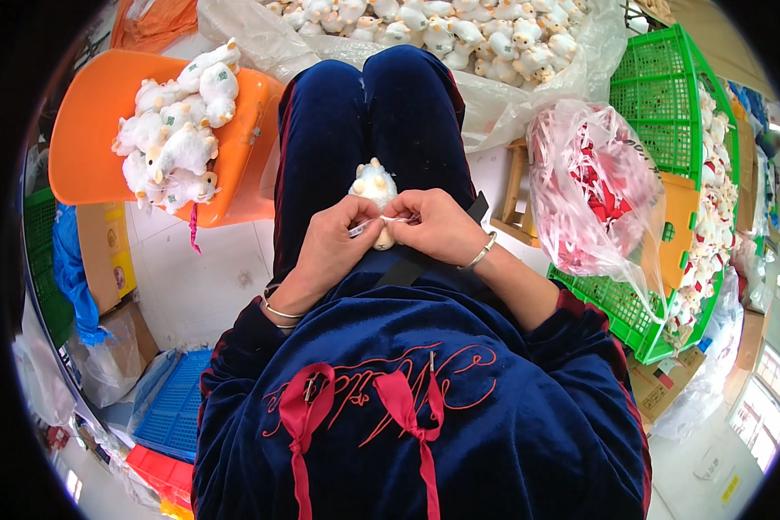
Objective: The person ties a pink ribbon around the neck of a small white stuffed toy. They adjust the bow and then place the finished toy on an orange chair with other completed toys.
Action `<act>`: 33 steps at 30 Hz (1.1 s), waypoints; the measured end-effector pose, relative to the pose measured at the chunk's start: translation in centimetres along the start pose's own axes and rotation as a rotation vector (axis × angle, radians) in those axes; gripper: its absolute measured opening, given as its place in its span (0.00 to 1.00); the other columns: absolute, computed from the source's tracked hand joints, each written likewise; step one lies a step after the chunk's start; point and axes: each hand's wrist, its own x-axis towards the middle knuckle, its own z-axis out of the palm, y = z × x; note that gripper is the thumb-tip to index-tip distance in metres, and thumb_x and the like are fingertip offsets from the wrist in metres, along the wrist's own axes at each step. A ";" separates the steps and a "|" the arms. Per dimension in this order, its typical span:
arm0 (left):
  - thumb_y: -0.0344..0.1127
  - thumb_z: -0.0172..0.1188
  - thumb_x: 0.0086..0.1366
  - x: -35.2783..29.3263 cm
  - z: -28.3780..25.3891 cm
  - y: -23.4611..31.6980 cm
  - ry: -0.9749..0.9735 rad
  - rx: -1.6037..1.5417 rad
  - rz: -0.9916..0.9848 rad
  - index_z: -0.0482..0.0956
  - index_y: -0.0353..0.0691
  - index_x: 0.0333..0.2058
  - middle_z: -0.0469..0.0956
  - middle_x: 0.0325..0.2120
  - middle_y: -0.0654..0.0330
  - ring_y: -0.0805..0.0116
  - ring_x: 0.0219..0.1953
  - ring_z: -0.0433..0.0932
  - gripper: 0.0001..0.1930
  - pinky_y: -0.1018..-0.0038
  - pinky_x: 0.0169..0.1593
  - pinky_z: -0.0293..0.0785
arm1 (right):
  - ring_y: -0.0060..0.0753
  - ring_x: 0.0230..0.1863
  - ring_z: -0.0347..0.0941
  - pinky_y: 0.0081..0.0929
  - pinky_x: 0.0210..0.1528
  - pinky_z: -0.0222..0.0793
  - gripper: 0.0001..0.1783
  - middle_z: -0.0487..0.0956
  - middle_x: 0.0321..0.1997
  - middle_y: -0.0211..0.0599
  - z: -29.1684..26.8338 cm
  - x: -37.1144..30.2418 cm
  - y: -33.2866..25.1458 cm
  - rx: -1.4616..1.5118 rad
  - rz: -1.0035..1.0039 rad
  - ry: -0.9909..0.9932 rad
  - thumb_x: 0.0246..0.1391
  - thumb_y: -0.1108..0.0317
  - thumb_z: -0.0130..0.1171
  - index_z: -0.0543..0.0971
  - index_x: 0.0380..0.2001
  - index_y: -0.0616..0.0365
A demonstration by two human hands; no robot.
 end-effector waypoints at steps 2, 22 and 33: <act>0.31 0.69 0.65 -0.1 0.1 0.1 0.037 0.040 0.050 0.83 0.34 0.40 0.84 0.30 0.54 0.64 0.33 0.85 0.08 0.72 0.38 0.79 | 0.17 0.34 0.77 0.19 0.40 0.75 0.11 0.84 0.32 0.32 0.1 0.1 0.4 0.004 -0.009 0.006 0.60 0.71 0.64 0.84 0.41 0.69; 0.30 0.69 0.62 -0.2 0.1 0.3 0.103 0.150 0.157 0.85 0.36 0.36 0.84 0.29 0.54 0.58 0.30 0.85 0.06 0.70 0.35 0.79 | 0.28 0.28 0.79 0.26 0.34 0.73 0.09 0.83 0.37 0.38 -0.7 -2.3 -2.8 -0.377 -0.221 0.295 0.57 0.72 0.67 0.80 0.40 0.62; 0.31 0.66 0.64 -0.1 -0.4 0.4 0.011 0.112 0.095 0.84 0.33 0.37 0.84 0.32 0.53 0.57 0.33 0.85 0.07 0.68 0.38 0.79 | 0.17 0.25 0.71 0.20 0.30 0.68 0.07 0.78 0.29 0.30 1.5 -1.1 -0.2 -0.214 -0.078 0.189 0.59 0.71 0.66 0.81 0.39 0.62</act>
